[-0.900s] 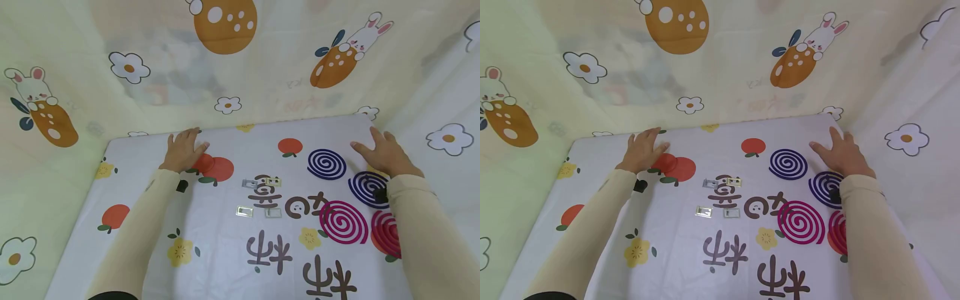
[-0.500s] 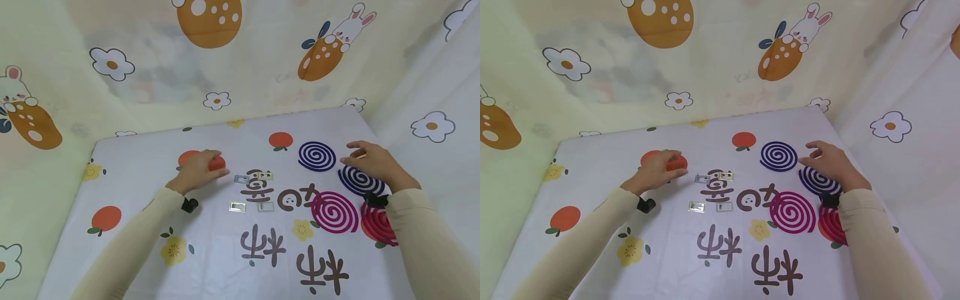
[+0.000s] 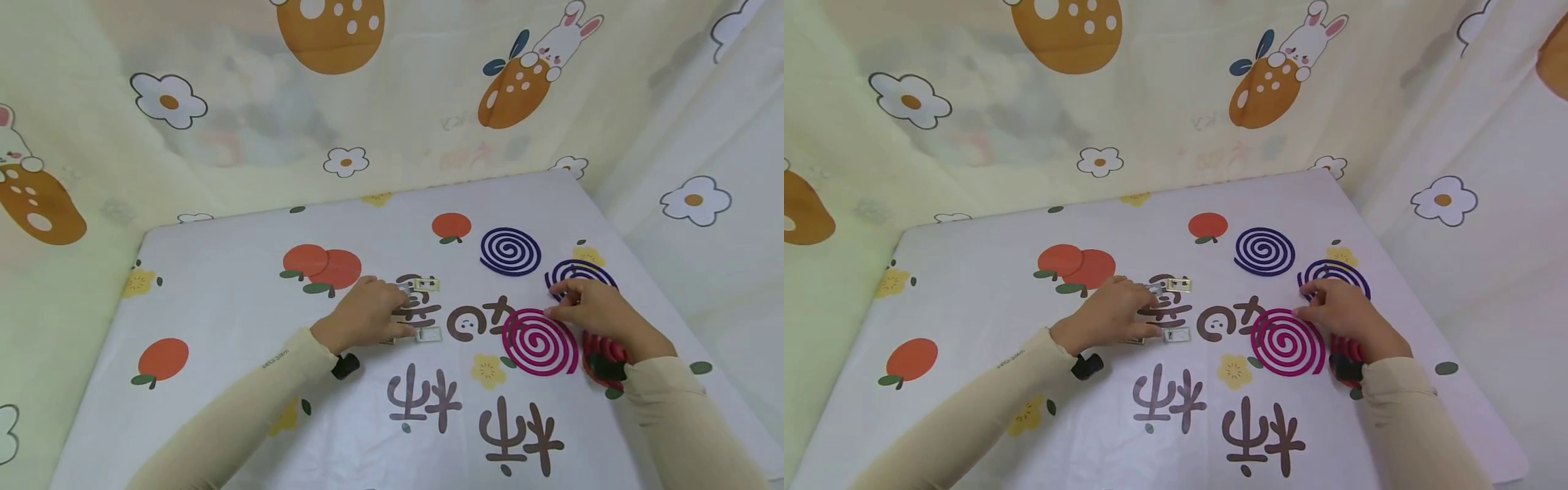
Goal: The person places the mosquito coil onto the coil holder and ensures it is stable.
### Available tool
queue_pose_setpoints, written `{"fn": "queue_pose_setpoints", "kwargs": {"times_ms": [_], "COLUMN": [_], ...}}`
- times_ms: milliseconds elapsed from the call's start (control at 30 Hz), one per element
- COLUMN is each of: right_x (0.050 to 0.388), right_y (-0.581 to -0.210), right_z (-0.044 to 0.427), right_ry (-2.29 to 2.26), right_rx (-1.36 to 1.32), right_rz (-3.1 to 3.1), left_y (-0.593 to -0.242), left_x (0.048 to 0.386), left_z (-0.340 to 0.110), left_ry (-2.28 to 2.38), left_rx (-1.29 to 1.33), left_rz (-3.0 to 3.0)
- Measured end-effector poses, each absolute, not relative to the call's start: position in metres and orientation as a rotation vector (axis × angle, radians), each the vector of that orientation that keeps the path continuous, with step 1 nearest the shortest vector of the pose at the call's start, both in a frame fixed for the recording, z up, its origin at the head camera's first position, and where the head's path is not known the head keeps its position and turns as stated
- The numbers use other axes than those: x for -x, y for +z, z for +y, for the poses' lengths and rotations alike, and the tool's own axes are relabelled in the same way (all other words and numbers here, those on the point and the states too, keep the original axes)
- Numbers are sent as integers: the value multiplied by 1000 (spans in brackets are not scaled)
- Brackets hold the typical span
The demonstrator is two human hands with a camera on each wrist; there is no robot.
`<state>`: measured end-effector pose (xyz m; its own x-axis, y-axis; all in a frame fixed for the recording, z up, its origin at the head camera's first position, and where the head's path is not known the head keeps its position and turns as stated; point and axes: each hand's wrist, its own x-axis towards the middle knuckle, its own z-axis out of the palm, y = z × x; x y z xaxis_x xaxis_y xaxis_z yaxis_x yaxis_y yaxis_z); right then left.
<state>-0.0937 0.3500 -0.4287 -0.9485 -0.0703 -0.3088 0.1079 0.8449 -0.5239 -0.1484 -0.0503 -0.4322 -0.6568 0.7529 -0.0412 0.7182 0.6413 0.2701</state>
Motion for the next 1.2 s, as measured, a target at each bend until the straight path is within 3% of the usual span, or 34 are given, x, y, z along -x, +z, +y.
{"fn": "queue_pose_setpoints", "kwargs": {"times_ms": [433, 1200], "right_x": [85, 85], "right_y": [-431, -430], "right_z": [327, 312], "right_ry": [-704, -777], "right_rx": [-62, -140], "right_rz": [2638, 2592], "left_y": [-444, -450], "left_x": [134, 121], "left_z": [-20, -8], "left_ry": [164, 290], "left_rx": [-1225, -1181], "left_rz": [2752, 2767]}}
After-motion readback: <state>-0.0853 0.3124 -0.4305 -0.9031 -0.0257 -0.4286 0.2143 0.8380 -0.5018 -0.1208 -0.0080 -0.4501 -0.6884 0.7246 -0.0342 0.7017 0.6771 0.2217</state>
